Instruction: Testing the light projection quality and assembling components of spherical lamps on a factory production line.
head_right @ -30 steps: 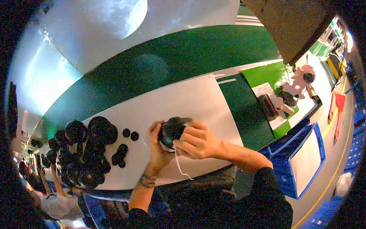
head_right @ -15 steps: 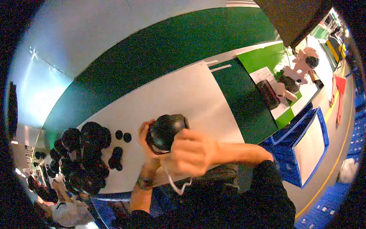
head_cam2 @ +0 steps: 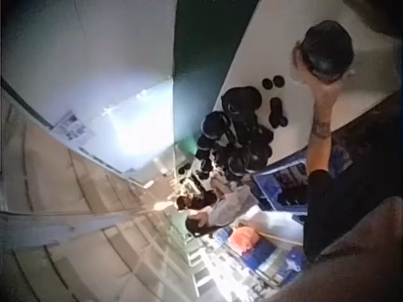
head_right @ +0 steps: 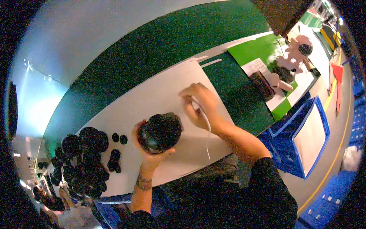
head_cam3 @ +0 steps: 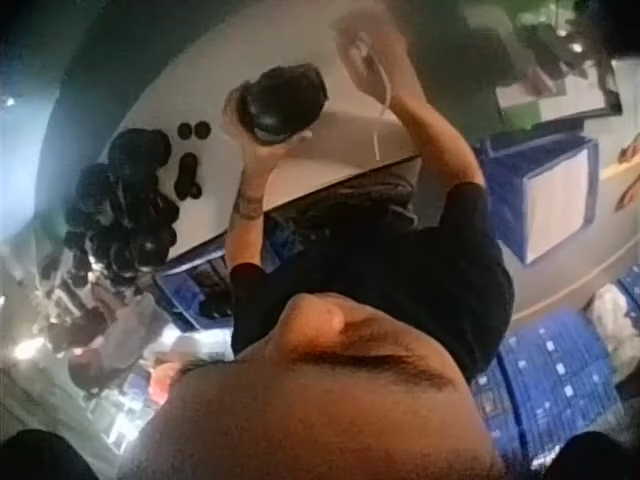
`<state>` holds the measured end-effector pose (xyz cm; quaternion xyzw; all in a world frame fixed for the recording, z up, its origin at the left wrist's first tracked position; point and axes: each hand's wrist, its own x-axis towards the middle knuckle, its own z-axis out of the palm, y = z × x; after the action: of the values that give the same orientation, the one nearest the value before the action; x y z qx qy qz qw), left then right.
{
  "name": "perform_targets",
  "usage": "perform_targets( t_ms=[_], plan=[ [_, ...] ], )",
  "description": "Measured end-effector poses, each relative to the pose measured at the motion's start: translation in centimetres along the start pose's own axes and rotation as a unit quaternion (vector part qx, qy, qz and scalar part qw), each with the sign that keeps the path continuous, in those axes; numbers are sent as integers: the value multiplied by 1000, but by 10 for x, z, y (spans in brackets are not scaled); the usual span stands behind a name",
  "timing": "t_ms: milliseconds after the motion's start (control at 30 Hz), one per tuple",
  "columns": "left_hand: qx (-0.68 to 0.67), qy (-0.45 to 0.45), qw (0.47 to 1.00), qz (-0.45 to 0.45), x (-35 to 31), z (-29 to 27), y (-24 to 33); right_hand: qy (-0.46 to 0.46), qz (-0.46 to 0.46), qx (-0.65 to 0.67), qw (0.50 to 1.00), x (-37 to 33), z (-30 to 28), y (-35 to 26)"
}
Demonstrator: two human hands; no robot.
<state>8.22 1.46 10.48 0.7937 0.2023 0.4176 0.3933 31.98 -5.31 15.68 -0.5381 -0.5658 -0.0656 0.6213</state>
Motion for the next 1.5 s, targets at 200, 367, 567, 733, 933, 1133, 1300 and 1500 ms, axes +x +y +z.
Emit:
perform_targets(
  t_ms=[200,367,567,733,933,1133,1300,1500],
  plan=[
    [-47,-11,997,-54,-6,4,-1,-117,278,153,941,-27,36,21],
    [24,-18,997,75,-2,-1,13,-156,351,182,905,-36,43,37],
    [-11,-31,997,75,-20,-16,16,-144,362,212,896,-30,43,31],
    [-39,2,998,39,-25,-6,18,-159,402,341,835,-28,41,27],
    [-194,-71,978,24,-27,-7,10,-210,477,467,715,-22,41,13],
    [-35,-101,990,92,-24,-7,1,-200,392,397,806,-21,37,21],
    [33,-21,994,106,7,0,18,-181,356,401,825,-40,56,51],
    [-71,102,992,-32,51,-10,11,-98,458,387,794,-26,51,32]
  ],
)
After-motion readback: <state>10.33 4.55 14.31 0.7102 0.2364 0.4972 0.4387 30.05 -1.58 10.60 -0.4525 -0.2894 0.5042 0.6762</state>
